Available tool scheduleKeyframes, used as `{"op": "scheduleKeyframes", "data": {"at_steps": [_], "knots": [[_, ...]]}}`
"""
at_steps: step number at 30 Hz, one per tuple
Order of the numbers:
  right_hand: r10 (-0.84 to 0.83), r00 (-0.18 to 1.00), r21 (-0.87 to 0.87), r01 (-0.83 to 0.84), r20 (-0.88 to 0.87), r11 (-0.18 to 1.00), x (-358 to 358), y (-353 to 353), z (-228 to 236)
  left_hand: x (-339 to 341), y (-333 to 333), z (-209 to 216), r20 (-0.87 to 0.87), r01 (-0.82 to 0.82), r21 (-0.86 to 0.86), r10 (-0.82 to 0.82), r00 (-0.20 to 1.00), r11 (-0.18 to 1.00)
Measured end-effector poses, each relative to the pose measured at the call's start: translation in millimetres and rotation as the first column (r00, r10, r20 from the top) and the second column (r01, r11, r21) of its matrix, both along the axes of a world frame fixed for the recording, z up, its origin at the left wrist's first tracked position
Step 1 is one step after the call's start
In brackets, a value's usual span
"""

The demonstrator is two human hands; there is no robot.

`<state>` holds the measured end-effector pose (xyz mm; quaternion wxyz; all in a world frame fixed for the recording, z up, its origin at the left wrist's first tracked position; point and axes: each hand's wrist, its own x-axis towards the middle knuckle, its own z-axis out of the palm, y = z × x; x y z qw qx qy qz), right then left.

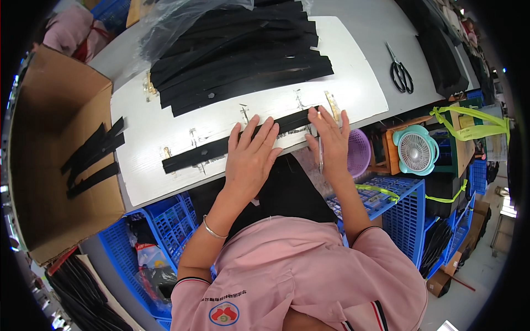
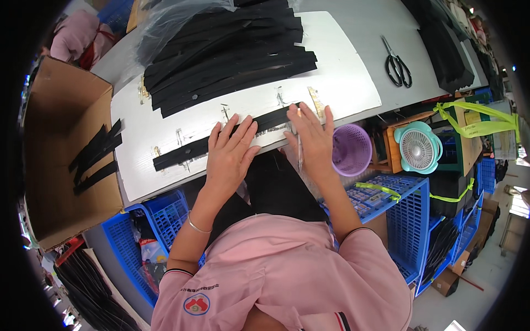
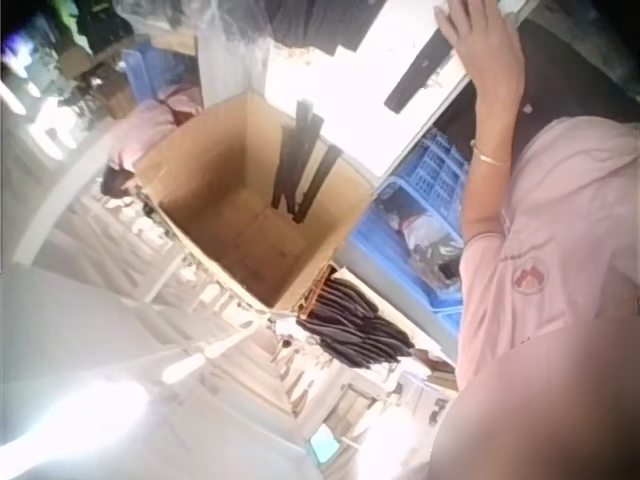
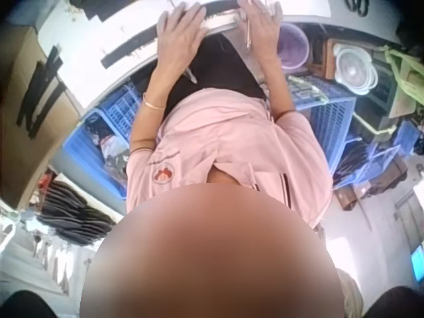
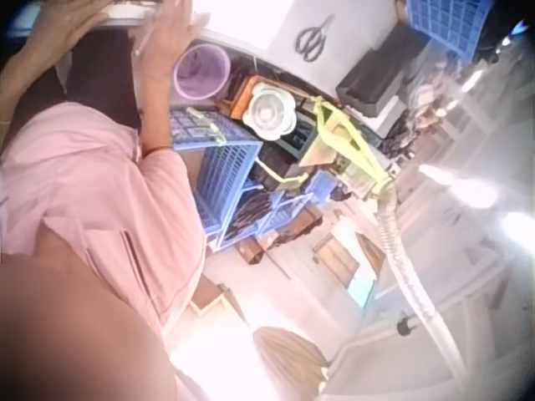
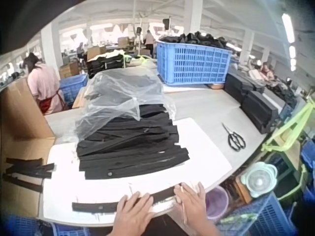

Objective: Marking points on zipper tapes using a template and a pen on a workbench.

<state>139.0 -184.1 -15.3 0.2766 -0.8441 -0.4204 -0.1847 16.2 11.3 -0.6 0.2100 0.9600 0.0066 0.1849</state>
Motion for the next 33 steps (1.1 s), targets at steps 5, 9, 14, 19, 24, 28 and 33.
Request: {"op": "scheduleKeyframes", "data": {"at_steps": [5, 9, 14, 19, 24, 28, 33], "knots": [[-0.095, 0.995, 0.016, 0.095, 0.009, 0.995, 10, -13, -1, 4, -7, 3, -0.034, -0.004, 0.013, 0.005, 0.999, 1.000], [-0.100, 0.995, 0.041, 0.100, 0.002, 0.994, 18, -10, 11, 5, -8, 3, -0.048, -0.015, 0.046, 0.017, 0.999, 0.999], [-0.023, 0.970, 0.210, 0.076, -0.242, 0.975, 27, 13, 45, 3, -9, 1, -0.057, -0.021, 0.057, 0.025, 0.998, 0.998], [0.190, 0.839, 0.394, 0.032, -0.510, 0.918, 48, 25, 15, 3, -13, 3, -0.059, -0.034, 0.050, 0.037, 0.998, 0.998], [0.159, 0.841, 0.336, 0.028, -0.517, 0.942, 49, 25, 14, 3, -16, 2, -0.046, -0.066, 0.039, 0.068, 0.997, 0.997], [0.170, 0.863, 0.325, -0.007, -0.477, 0.946, 49, 26, 12, 2, -17, 1, -0.039, -0.077, 0.031, 0.078, 0.996, 0.997], [0.142, 0.887, 0.289, -0.011, -0.439, 0.957, 50, 27, 10, 3, -19, 1, -0.034, -0.083, 0.020, 0.084, 0.996, 0.996]]}}
